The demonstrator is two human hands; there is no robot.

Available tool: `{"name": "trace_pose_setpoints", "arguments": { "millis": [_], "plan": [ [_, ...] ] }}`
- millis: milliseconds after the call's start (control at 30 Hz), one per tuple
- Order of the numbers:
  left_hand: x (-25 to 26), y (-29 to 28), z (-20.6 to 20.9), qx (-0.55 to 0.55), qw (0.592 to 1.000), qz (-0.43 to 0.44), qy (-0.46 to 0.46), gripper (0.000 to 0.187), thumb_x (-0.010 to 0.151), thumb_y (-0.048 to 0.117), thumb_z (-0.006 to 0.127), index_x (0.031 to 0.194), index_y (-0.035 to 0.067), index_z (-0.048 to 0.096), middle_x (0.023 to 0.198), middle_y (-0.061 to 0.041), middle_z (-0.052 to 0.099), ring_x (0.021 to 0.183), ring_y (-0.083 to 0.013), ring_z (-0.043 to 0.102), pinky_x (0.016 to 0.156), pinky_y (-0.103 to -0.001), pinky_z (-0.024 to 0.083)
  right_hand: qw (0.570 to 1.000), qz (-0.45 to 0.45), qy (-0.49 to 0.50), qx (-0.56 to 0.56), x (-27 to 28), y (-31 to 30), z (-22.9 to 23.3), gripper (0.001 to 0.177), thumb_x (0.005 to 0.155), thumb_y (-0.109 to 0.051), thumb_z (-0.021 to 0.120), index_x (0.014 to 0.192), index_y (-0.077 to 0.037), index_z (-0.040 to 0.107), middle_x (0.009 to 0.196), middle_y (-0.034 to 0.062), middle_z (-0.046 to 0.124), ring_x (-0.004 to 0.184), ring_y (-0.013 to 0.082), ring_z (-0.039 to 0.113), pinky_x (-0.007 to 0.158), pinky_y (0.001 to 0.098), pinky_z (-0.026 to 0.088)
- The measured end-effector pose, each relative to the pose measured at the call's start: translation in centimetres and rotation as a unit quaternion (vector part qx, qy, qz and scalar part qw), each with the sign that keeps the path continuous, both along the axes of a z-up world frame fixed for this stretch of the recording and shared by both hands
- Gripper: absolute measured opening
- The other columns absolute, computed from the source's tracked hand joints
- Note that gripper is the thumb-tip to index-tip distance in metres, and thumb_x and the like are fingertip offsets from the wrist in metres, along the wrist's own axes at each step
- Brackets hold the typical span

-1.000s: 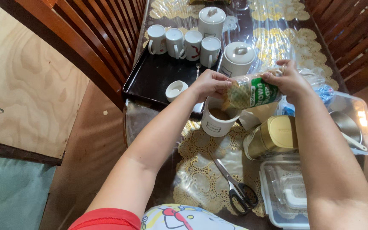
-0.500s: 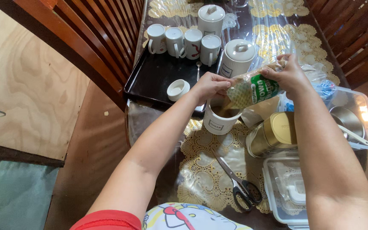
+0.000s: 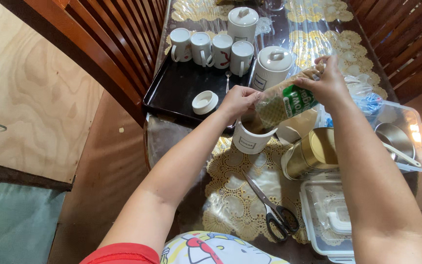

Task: The person opens a ceramic jar, cuts open a package of brown sugar with scissors, and pours the sugar into the jar. The person handles the jar lid and places it on a tray while pouring.

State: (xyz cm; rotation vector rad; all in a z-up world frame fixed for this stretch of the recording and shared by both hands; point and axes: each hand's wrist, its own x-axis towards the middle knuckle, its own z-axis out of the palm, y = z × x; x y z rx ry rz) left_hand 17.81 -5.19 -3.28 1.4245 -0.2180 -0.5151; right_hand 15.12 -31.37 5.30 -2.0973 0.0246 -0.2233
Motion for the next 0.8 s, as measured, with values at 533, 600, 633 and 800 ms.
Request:
{"name": "trace_pose_setpoints", "arguments": {
  "millis": [533, 600, 633, 800],
  "plan": [
    [-1.5, 0.6, 1.5, 0.073, 0.991, 0.01, -0.108, 0.041, 0.083, 0.018, 0.083, 0.117, -0.003, 0.075, 0.106, -0.012, 0.079, 0.093, -0.0154, 0.073, 0.083, -0.031, 0.059, 0.986, -0.035, -0.106, -0.126, -2.1, 1.6, 0.6, 0.07, 0.077, -0.028, 0.098, 0.122, -0.005, 0.049, 0.108, 0.0135, 0.071, 0.098, 0.0238, 0.073, 0.083, 0.0378, 0.059],
    [-1.4, 0.7, 1.5, 0.073, 0.99, 0.006, -0.123, 0.041, 0.084, 0.017, 0.082, 0.119, -0.002, 0.073, 0.106, -0.01, 0.079, 0.094, -0.014, 0.073, 0.084, -0.03, 0.059, 0.985, -0.033, -0.111, -0.128, -2.2, 1.8, 0.9, 0.07, 0.077, -0.028, 0.098, 0.121, -0.005, 0.05, 0.107, 0.0134, 0.071, 0.097, 0.0239, 0.072, 0.082, 0.0377, 0.059],
    [-1.4, 0.8, 1.4, 0.073, 0.989, 0.004, -0.13, 0.042, 0.084, 0.016, 0.081, 0.12, -0.002, 0.073, 0.107, -0.009, 0.078, 0.094, -0.0134, 0.073, 0.084, -0.03, 0.058, 0.984, -0.031, -0.115, -0.133, -2.2, 1.9, 1.0, 0.069, 0.077, -0.028, 0.098, 0.121, -0.005, 0.051, 0.106, 0.0136, 0.072, 0.097, 0.024, 0.072, 0.082, 0.0377, 0.059],
    [-1.0, 0.8, 1.0, 0.053, 0.992, -0.016, -0.114, 0.038, 0.088, 0.014, 0.078, 0.122, -0.003, 0.073, 0.107, -0.009, 0.078, 0.094, -0.0138, 0.072, 0.084, -0.03, 0.058, 0.987, -0.014, -0.108, -0.115, -2.0, 2.4, 1.4, 0.068, 0.077, -0.029, 0.097, 0.121, -0.004, 0.053, 0.107, 0.0118, 0.073, 0.096, 0.0211, 0.073, 0.081, 0.0354, 0.06]
  ]
}}
